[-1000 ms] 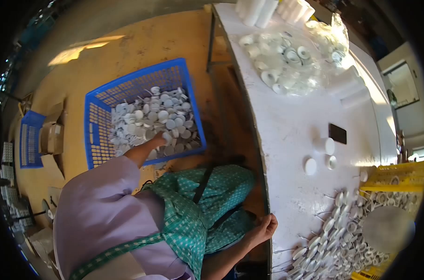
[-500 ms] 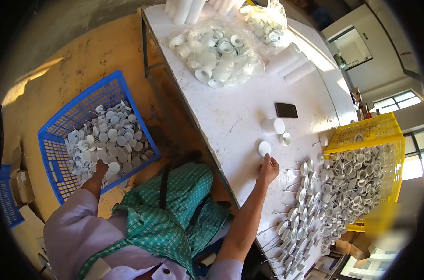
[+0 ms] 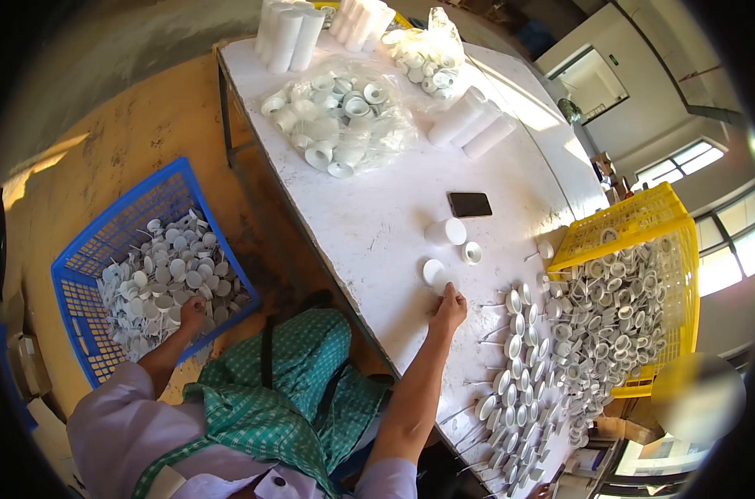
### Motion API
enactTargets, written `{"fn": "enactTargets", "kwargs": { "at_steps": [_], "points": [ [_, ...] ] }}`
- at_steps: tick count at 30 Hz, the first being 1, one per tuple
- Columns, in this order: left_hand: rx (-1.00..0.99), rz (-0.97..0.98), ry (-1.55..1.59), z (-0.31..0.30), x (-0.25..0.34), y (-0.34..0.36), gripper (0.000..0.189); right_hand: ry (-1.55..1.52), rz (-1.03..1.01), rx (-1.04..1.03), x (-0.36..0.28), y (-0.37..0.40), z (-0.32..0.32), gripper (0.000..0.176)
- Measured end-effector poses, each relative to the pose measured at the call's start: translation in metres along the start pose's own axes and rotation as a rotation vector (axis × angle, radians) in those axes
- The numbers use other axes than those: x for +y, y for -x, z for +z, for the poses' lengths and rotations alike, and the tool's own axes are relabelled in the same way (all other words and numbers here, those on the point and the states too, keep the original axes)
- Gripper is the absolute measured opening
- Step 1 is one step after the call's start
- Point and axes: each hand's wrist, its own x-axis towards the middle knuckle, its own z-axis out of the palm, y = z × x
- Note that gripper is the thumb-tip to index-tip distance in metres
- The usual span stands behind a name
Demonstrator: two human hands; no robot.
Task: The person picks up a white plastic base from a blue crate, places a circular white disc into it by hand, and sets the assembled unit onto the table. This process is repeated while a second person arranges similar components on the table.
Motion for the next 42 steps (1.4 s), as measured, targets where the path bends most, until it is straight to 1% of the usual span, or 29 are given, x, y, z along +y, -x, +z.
{"fn": "enactTargets", "kwargs": {
  "at_steps": [1,3,4,5,6,7,8,9,11,13,14,15,16,17,19,20,22,26,28,29,31,32,34,35,37,38,39,41,42],
  "points": [
    [-0.001,0.010,-0.002,0.002,0.020,0.001,0.026,-0.008,-0.002,0.006,-0.004,0.008,-0.004,0.023],
    [-0.130,0.084,0.278,0.006,0.079,0.009,0.020,-0.259,0.098,-0.053,-0.007,0.023,-0.014,0.015],
    [-0.275,0.072,0.431,0.007,0.113,0.016,0.018,-0.265,0.100,-0.048,-0.008,0.033,-0.017,0.015],
    [-0.422,0.056,0.579,0.007,0.150,0.026,0.016,-0.361,0.115,-0.113,-0.008,0.047,-0.020,0.013],
    [-0.553,0.129,0.700,0.000,0.196,0.041,0.015,-0.458,0.132,-0.175,-0.008,0.062,-0.023,0.011],
    [-0.662,0.101,0.675,-0.001,0.235,0.054,0.017,-0.466,0.140,-0.166,-0.008,0.077,-0.025,0.011],
    [-0.769,0.164,0.656,-0.011,0.279,0.068,0.019,-0.496,0.159,-0.211,-0.008,0.093,-0.028,0.010],
    [-0.834,0.282,0.591,-0.011,0.308,0.078,0.022,-0.526,0.178,-0.254,-0.007,0.108,-0.031,0.009],
    [-0.940,0.410,0.714,-0.005,0.359,0.100,0.027,-0.537,0.201,-0.264,-0.002,0.134,-0.038,0.007],
    [-0.873,0.582,0.686,0.016,0.389,0.117,0.034,-0.512,0.190,-0.347,0.006,0.160,-0.048,0.006],
    [-0.891,0.587,0.673,0.018,0.400,0.125,0.034,-0.512,0.182,-0.368,0.009,0.173,-0.053,0.005],
    [-0.893,0.617,0.551,0.018,0.413,0.133,0.034,-0.523,0.175,-0.348,0.011,0.184,-0.057,0.005],
    [-0.896,0.653,0.430,0.019,0.422,0.140,0.035,-0.466,0.162,-0.336,0.013,0.196,-0.062,0.006],
    [-0.922,0.669,0.418,0.023,0.425,0.145,0.035,-0.410,0.150,-0.320,0.016,0.205,-0.068,0.006],
    [-0.957,0.680,0.226,0.029,0.427,0.157,0.030,-0.428,0.159,-0.267,0.021,0.215,-0.083,0.008],
    [-0.980,0.687,0.204,0.031,0.425,0.165,0.030,-0.467,0.186,-0.261,0.025,0.219,-0.089,0.009],
    [-1.070,0.538,0.402,0.033,0.423,0.176,0.023,-0.521,0.230,-0.238,0.032,0.227,-0.101,0.012],
    [-1.168,0.496,0.375,0.042,0.418,0.179,0.022,-0.554,0.250,-0.206,0.039,0.236,-0.116,0.012],
    [-1.253,0.356,0.465,0.046,0.417,0.178,0.022,-0.570,0.250,-0.195,0.043,0.240,-0.120,0.011],
    [-1.253,0.360,0.456,0.046,0.418,0.183,0.022,-0.580,0.250,-0.194,0.044,0.240,-0.122,0.011],
    [-1.207,0.536,0.421,0.046,0.422,0.192,0.023,-0.554,0.216,-0.190,0.047,0.242,-0.124,0.012],
    [-1.210,0.546,0.415,0.049,0.420,0.194,0.023,-0.563,0.209,-0.187,0.047,0.243,-0.125,0.012],
    [-1.152,0.636,0.320,0.059,0.415,0.195,0.022,-0.364,0.153,-0.107,0.048,0.247,-0.130,0.015],
    [-1.155,0.648,0.314,0.057,0.421,0.196,0.022,-0.373,0.146,-0.103,0.047,0.249,-0.134,0.015],
    [-1.232,0.535,0.257,0.049,0.432,0.202,0.023,-0.234,0.089,0.007,0.044,0.256,-0.144,0.016],
    [-1.223,0.520,0.301,0.053,0.433,0.202,0.023,-0.241,0.085,0.012,0.045,0.259,-0.149,0.016],
    [-1.226,0.527,0.297,0.056,0.436,0.203,0.023,-0.240,0.062,0.070,0.046,0.261,-0.157,0.016],
    [-1.061,0.670,0.184,0.063,0.445,0.210,0.023,-0.257,0.026,0.148,0.050,0.263,-0.172,0.015],
    [-0.992,0.747,0.237,0.073,0.447,0.212,0.031,-0.304,0.000,0.166,0.054,0.263,-0.178,0.014]
  ]
}}
